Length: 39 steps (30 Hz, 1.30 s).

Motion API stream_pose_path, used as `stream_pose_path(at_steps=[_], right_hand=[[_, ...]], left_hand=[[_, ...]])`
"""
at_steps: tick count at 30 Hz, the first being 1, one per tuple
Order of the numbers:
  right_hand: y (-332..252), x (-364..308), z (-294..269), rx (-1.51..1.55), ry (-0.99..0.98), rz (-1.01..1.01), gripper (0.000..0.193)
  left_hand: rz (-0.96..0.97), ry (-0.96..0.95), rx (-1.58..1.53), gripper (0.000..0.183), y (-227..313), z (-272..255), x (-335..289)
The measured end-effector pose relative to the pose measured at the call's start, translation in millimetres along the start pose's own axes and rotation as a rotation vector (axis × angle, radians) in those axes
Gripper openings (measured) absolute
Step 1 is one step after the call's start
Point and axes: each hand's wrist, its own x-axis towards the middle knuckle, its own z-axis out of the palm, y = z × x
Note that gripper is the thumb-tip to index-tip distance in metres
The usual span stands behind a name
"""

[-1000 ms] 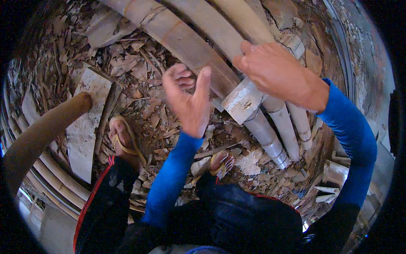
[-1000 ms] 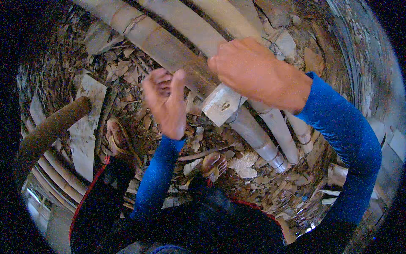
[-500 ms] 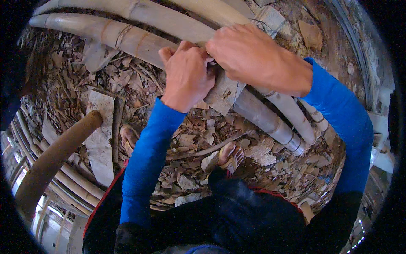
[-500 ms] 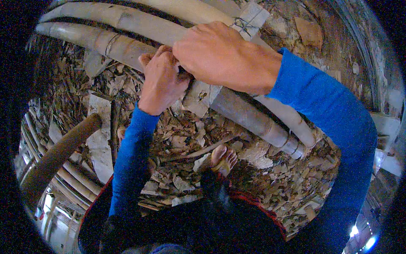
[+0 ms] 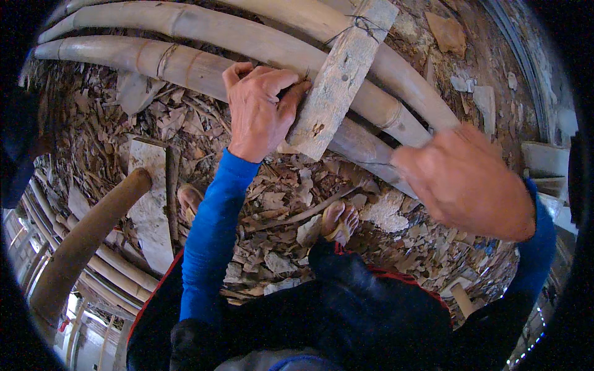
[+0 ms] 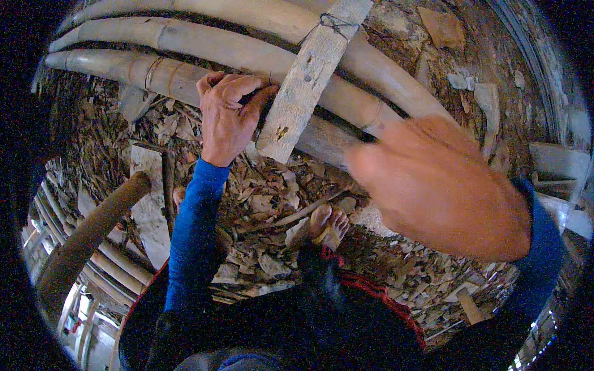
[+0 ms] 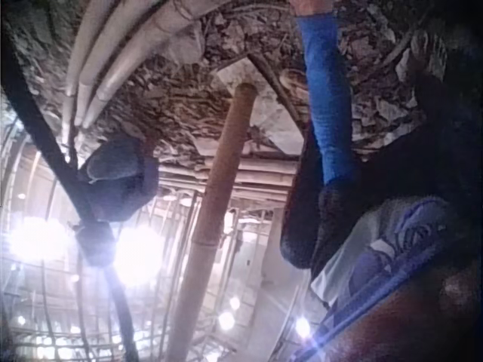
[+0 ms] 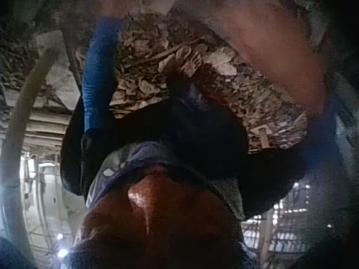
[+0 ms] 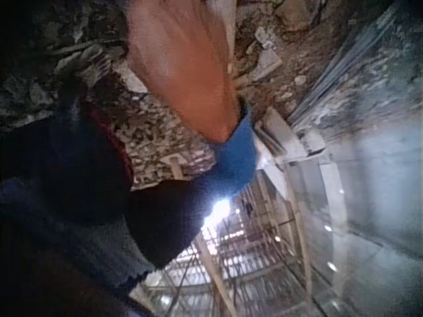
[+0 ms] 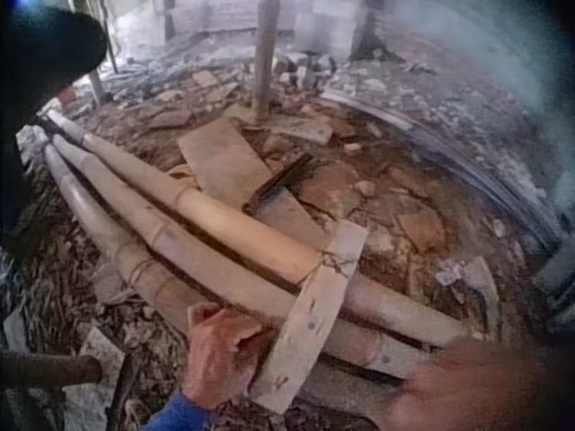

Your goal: The person assembles a bamboo structure by tying bamboo poles together with wire. They use pliers to twist and secure the wire around the poles, ensuring the structure is stable.

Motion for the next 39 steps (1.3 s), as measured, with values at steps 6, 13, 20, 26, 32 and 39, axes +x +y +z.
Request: stream_pose_path(at_steps=[6, 13, 20, 26, 32, 39], right_hand=[[-8.9, -29.9, 42.6, 0.447, 0.108, 0.225, 0.011], [-11.7, -11.3, 26.2, 0.34, 0.141, 0.168, 0.008], [-3.0, -9.6, 75.6, 0.298, 0.148, 0.288, 0.01], [-8.2, -29.9, 103.7, 0.309, 0.118, 0.309, 0.011], [-11.4, -5.1, 74.2, 0.388, 0.264, 0.138, 0.005], [1.5, 69.9, 26.3, -0.039, 0.405, -0.041, 0.011]], left_hand=[[0.092, 0.096, -0.104, 0.011, -11.3, 9.2, -5.6], [0.086, 0.062, -0.1, 0.009, -6.1, 2.9, -6.8], [0.023, 0.115, -0.184, 0.006, -6.8, -1.4, -5.7], [-0.306, 0.245, -0.708, 0.005, -3.2, -5.5, -5.8], [-0.076, 0.124, -0.405, 0.008, 13.3, -10.3, -21.5], [0.006, 0.115, -0.3, 0.024, 41.8, -17.2, -37.6]])
